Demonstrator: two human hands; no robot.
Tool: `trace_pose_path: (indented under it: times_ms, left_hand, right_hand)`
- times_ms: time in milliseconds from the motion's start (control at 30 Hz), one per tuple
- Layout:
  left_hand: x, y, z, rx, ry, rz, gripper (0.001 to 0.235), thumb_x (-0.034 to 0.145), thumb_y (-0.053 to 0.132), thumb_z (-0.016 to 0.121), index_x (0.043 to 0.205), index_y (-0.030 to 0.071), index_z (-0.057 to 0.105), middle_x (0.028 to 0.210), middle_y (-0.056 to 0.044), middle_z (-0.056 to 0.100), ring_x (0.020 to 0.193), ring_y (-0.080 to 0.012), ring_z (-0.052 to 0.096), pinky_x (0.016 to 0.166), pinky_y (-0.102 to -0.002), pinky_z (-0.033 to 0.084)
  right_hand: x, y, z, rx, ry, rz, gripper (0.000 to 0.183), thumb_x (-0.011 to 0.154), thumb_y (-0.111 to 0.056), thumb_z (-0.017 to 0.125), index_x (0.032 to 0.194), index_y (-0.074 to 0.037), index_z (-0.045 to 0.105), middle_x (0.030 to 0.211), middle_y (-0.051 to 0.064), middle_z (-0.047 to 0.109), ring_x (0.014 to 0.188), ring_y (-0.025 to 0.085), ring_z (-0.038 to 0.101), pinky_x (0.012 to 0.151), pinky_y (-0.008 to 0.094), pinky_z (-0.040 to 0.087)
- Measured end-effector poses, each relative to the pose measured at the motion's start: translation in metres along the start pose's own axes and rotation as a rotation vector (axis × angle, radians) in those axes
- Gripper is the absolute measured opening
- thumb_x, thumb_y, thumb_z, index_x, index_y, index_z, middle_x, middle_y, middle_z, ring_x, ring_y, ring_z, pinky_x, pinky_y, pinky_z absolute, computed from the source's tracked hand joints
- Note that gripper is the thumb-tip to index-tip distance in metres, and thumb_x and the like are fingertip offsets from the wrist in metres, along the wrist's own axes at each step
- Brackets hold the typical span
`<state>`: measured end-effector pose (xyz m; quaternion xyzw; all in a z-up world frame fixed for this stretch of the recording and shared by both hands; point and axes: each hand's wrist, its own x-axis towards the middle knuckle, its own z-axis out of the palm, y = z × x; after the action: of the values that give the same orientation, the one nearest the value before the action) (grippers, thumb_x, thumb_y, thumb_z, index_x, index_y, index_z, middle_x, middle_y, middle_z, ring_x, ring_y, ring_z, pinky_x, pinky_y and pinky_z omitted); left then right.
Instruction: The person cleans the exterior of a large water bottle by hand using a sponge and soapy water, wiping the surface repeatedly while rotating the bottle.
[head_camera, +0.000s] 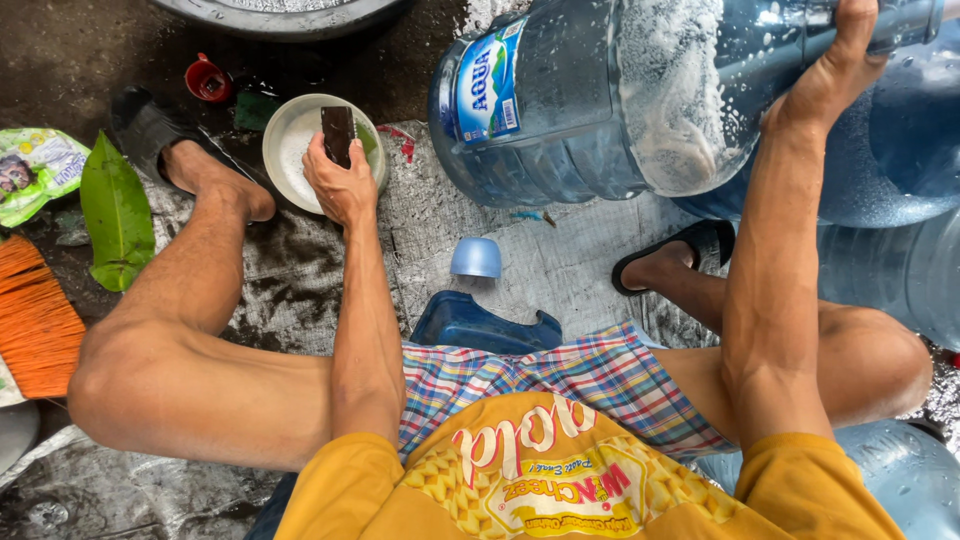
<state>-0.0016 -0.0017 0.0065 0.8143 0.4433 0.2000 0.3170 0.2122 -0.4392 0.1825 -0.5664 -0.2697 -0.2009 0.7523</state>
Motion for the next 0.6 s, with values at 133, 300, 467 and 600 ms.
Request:
trace_pose_path:
  times_ms: [133, 300, 467, 600]
  left_hand:
    - [-0.001, 0.002, -0.001, 0.044, -0.019, 0.032, 0.046, 0.081, 0.028, 0.071, 0.119, 0.01, 0.051, 0.111, -0.01, 0.06, 0.102, -0.0274, 0.056, 0.071, -0.041, 0.053]
    - [-0.001, -0.002, 0.001, 0.034, -0.013, 0.048, 0.047, 0.082, 0.026, 0.07, 0.12, 0.008, 0.05, 0.111, -0.012, 0.059, 0.104, -0.0293, 0.055, 0.076, -0.043, 0.053]
    - [-0.002, -0.003, 0.002, -0.001, 0.045, 0.078, 0.048, 0.077, 0.025, 0.075, 0.117, 0.01, 0.053, 0.106, -0.011, 0.058, 0.099, -0.0319, 0.057, 0.08, -0.043, 0.051]
    - [-0.002, -0.008, 0.004, -0.043, 0.096, 0.146, 0.049, 0.073, 0.022, 0.08, 0.113, 0.01, 0.055, 0.097, -0.011, 0.057, 0.091, -0.0344, 0.058, 0.084, -0.042, 0.048]
  right_hand:
    - [0.002, 0.0, -0.004, -0.06, -0.049, -0.009, 0.024, 0.108, 0.003, 0.057, 0.13, 0.006, 0.048, 0.131, 0.023, 0.047, 0.124, 0.042, 0.038, 0.106, 0.063, 0.031]
    - [0.001, 0.002, -0.009, 0.037, -0.125, 0.01, 0.024, 0.114, 0.001, 0.048, 0.137, 0.0, 0.041, 0.138, 0.021, 0.038, 0.129, 0.044, 0.028, 0.113, 0.068, 0.023]
    - [-0.008, -0.004, -0.028, -0.033, -0.036, 0.026, 0.025, 0.112, 0.002, 0.055, 0.134, 0.003, 0.045, 0.135, 0.022, 0.043, 0.127, 0.041, 0.033, 0.109, 0.063, 0.027]
    - [-0.002, -0.007, -0.015, -0.055, -0.007, 0.039, 0.026, 0.11, 0.002, 0.056, 0.133, 0.001, 0.044, 0.134, 0.022, 0.044, 0.124, 0.04, 0.034, 0.106, 0.062, 0.028]
